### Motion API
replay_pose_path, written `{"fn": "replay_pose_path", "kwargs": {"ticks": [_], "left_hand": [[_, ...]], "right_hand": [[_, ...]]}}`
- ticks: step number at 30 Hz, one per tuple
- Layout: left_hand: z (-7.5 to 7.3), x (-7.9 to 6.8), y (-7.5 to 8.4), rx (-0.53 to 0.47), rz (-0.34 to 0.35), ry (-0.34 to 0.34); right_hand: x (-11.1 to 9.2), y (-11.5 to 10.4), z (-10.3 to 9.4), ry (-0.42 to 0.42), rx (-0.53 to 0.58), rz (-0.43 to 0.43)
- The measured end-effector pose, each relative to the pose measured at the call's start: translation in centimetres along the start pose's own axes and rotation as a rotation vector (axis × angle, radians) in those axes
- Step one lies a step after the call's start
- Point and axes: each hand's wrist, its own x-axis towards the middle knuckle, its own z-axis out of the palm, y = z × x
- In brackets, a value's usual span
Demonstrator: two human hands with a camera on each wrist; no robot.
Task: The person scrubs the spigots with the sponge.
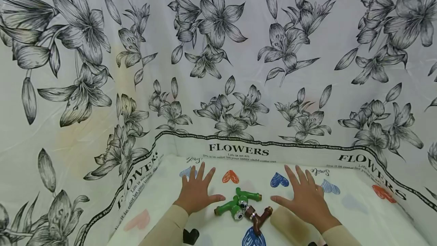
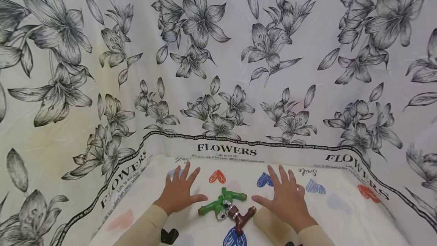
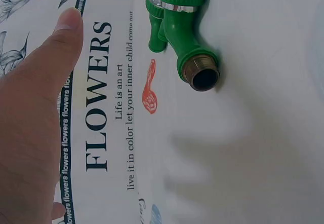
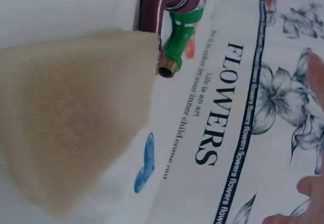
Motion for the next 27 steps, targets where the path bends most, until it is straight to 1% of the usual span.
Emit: {"fn": "replay_pose_path", "kwargs": {"ticks": [2, 5, 7, 8, 10, 12, 15, 18, 21, 23, 27], "left_hand": [[0.2, 0.1, 0.1, -0.038, -0.013, -0.010], [0.3, 0.3, 0.3, -0.095, -0.017, -0.026], [0.5, 0.4, 0.6, -0.119, -0.009, -0.041], [0.6, 0.5, 0.8, -0.129, -0.002, -0.048], [0.8, 0.5, 1.2, -0.146, 0.017, -0.058], [1.0, 0.4, 1.8, -0.165, 0.046, -0.062], [1.0, 0.3, 2.8, -0.210, 0.092, -0.061], [1.1, 0.1, 3.8, -0.251, 0.126, -0.052], [1.2, -0.2, 4.5, -0.274, 0.142, -0.049], [1.3, -0.4, 4.9, -0.280, 0.144, -0.061], [2.1, -0.9, 5.4, -0.289, 0.144, -0.090]], "right_hand": [[0.0, 0.3, -0.3, -0.053, 0.154, 0.042], [-0.2, 0.7, -0.5, -0.150, 0.421, 0.146], [-0.4, 1.1, -0.3, -0.204, 0.540, 0.218], [-0.6, 1.2, -0.1, -0.216, 0.565, 0.245], [-0.8, 1.6, 0.7, -0.237, 0.569, 0.280], [-1.2, 1.9, 1.7, -0.250, 0.547, 0.295], [-1.7, 1.9, 3.4, -0.262, 0.480, 0.275], [-2.1, 1.9, 5.1, -0.268, 0.405, 0.231], [-2.4, 1.8, 6.3, -0.269, 0.333, 0.206], [-2.5, 1.8, 6.8, -0.262, 0.303, 0.194], [-2.6, 1.7, 7.2, -0.260, 0.283, 0.199]]}}
